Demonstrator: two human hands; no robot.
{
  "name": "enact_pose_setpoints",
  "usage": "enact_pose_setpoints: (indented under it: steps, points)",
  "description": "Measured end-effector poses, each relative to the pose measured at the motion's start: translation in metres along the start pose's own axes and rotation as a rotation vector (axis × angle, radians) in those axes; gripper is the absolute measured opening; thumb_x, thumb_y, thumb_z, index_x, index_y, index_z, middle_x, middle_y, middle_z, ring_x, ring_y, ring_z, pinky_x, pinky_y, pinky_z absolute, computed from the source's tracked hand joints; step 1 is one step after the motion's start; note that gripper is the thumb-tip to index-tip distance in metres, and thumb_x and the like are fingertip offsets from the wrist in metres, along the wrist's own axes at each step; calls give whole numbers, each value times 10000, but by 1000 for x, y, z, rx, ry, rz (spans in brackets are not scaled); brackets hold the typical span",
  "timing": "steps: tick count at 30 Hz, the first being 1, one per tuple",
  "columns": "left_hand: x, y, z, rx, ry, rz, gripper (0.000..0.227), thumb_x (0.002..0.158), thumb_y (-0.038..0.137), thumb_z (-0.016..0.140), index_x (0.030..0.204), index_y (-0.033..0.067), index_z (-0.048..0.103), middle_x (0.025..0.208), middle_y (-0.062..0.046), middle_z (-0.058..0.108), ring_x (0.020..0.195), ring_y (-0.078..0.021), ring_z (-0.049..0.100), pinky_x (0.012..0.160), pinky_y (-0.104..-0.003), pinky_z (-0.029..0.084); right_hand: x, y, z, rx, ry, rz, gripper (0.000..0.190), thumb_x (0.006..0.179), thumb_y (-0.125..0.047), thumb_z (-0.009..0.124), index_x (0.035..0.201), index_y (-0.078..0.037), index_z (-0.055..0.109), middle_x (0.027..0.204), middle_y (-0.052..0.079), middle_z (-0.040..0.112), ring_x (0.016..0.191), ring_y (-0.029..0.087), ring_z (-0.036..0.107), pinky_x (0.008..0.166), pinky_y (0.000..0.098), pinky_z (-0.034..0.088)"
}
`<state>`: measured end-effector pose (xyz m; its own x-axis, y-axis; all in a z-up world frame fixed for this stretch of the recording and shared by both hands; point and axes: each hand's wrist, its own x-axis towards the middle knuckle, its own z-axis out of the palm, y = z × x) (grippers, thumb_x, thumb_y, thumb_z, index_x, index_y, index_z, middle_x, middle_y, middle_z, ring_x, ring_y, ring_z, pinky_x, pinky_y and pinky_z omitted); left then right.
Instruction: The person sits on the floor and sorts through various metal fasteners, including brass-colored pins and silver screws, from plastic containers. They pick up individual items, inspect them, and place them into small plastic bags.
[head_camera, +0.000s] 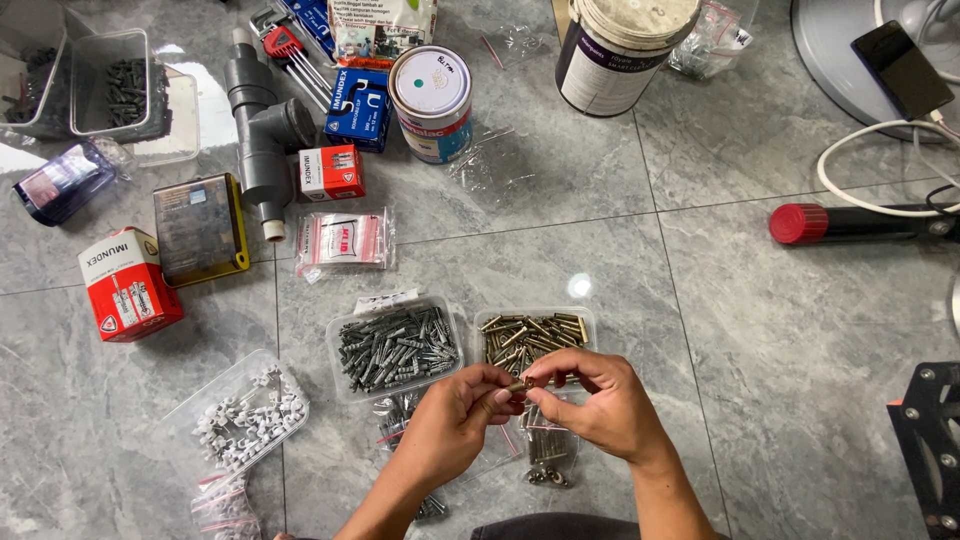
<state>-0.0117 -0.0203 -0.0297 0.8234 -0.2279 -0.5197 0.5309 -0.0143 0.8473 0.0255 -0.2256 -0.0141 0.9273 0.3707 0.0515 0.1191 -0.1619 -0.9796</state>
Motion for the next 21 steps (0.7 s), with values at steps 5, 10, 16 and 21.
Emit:
enact_pose_setpoints:
  steps: [5,10,16,21]
  points:
    - [-1,4,0,103,10,31,164,1002,98,563,1090,80,700,948,-45,808,927,-142,829,857,-253,676,2,-6,1,-72,-17,4,174,780,-75,838,950,-101,817,915,44,811,848,141,765,779,237,618]
    - [-3,8,0,142,11,30,179,994,103,560,1110,82,694,942,-52,825,946,-144,842,865,-251,685,3,-10,0,-46,-57,8,128,805,-93,832,932,-106,838,906,41,801,845,148,760,751,237,621]
    - [-1,0,-4,91,14,120,173,1003,76,538,1100,40,677,1012,-91,823,960,-164,830,901,-275,690,-2,1,-9,68,-49,80,220,934,-113,688,1115,-43,793,1047,94,769,984,193,739,856,260,620]
    - [-4,15,-8,135,109,97,180,1000,79,549,1120,83,684,1037,-64,835,1000,-165,838,903,-260,682,-5,21,-15,276,221,147,120,832,19,763,933,-9,819,937,137,802,867,191,720,732,243,559]
